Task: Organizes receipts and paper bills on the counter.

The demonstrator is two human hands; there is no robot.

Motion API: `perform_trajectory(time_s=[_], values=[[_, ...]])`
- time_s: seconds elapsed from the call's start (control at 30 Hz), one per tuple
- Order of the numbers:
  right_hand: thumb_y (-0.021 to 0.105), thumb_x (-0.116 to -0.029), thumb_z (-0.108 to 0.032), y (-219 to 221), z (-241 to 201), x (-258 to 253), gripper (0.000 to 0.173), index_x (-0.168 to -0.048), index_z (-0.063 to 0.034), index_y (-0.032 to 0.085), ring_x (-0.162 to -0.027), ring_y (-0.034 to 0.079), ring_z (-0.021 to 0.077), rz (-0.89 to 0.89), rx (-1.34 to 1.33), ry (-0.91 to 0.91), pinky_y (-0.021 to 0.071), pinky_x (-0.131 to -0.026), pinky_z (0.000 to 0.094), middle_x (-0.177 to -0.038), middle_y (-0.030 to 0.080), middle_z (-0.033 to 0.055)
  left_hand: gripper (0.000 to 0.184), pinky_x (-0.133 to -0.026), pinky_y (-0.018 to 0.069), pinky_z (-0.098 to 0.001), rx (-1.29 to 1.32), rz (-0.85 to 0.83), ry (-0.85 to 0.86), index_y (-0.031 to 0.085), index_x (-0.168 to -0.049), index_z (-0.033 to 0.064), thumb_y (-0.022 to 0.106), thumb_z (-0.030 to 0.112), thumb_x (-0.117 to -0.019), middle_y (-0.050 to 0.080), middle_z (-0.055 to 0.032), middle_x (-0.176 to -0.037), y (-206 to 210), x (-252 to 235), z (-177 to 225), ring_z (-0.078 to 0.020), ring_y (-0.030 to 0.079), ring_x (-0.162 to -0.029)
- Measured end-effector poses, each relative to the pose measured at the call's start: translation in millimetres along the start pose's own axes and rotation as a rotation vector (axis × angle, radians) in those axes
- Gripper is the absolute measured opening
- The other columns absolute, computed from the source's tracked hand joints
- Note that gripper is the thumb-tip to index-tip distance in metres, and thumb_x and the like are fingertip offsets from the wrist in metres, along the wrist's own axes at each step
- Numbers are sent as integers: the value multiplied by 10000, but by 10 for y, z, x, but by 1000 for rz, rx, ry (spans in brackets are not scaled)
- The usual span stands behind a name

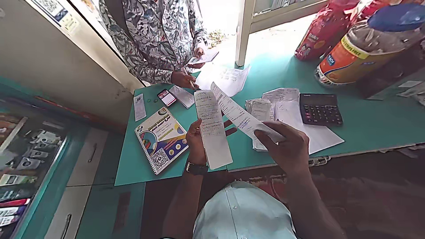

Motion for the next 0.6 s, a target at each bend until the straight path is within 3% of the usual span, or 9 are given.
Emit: perform_trajectory(time_s=[0.07,0.17,0.23,0.3,0.37,0.43,0.5,0.53,0.6], values=[[700,-931,-206,-3,-9,-6,221,-1042,-22,756,-931,677,-47,5,-22,-23,557,-851,136,-993,752,9,479,-807,625,-435,19,-40,-39,665,-1058,65,230,267,-1065,750,-116,-926,-25,-16,-33,-217,748,-885],[665,-963,-191,-4,-2,-1,254,-1113,-3,745,-970,679,-35,4,-34,-39,551,-887,145,-1030,754,40,461,-765,636,-371,-33,-1,-5,661,-1009,67,227,208,-1076,752,-88,-870,-7,11,-20,-174,752,-833],[647,-976,-199,-46,20,-17,295,-1190,-11,723,-992,681,-18,-12,-31,-24,552,-897,172,-1085,751,55,359,-777,639,-378,-47,-95,-41,667,-1031,66,311,109,-1016,757,-91,-886,13,37,-12,-184,754,-835],[659,-974,-233,-167,43,-105,343,-1257,-39,679,-963,675,-9,-34,-27,-3,574,-862,209,-1104,733,24,323,-911,595,-551,3,-307,-216,578,-1230,24,422,61,-949,727,-229,-1066,7,11,-46,-373,731,-1007],[698,-949,-249,-356,69,-296,385,-1281,-60,656,-954,673,35,-46,-32,6,589,-844,265,-1117,713,12,356,-974,550,-624,-45,-410,-299,483,-1342,-37,450,83,-1008,664,-336,-1197,-16,-16,-74,-488,670,-1120],[730,-908,-194,-498,141,-547,352,-1242,-96,677,-963,681,68,-37,-144,44,603,-839,284,-1121,703,-7,347,-957,565,-611,-169,-422,-274,509,-1321,-67,483,157,-1058,663,-321,-1214,-34,-5,-49,-466,676,-1121],[685,-873,-33,-485,264,-769,292,-1146,-133,713,-889,692,65,-28,-365,157,618,-759,261,-1066,716,-34,351,-944,577,-588,-222,-441,-180,547,-1280,-76,554,180,-1039,667,-296,-1224,-53,-11,-16,-434,682,-1123],[636,-874,6,-411,350,-849,281,-1099,-136,726,-840,685,61,-42,-471,226,603,-715,250,-1037,728,-29,365,-956,574,-577,-193,-443,-136,556,-1283,-65,599,184,-1019,662,-283,-1248,-48,-17,1,-421,675,-1141],[576,-902,38,-153,510,-887,248,-1061,-73,731,-845,691,100,-124,-654,345,594,-735,272,-1054,745,44,342,-970,577,-528,-99,-378,-70,613,-1251,-7,691,154,-960,695,-219,-1232,3,14,34,-359,693,-1135]])
Point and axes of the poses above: each hand's wrist, its own x-axis away from the middle knuckle, its own y-axis out of the palm, z = x × y, the point moved 4 cm from there along -x, towards the middle knuckle
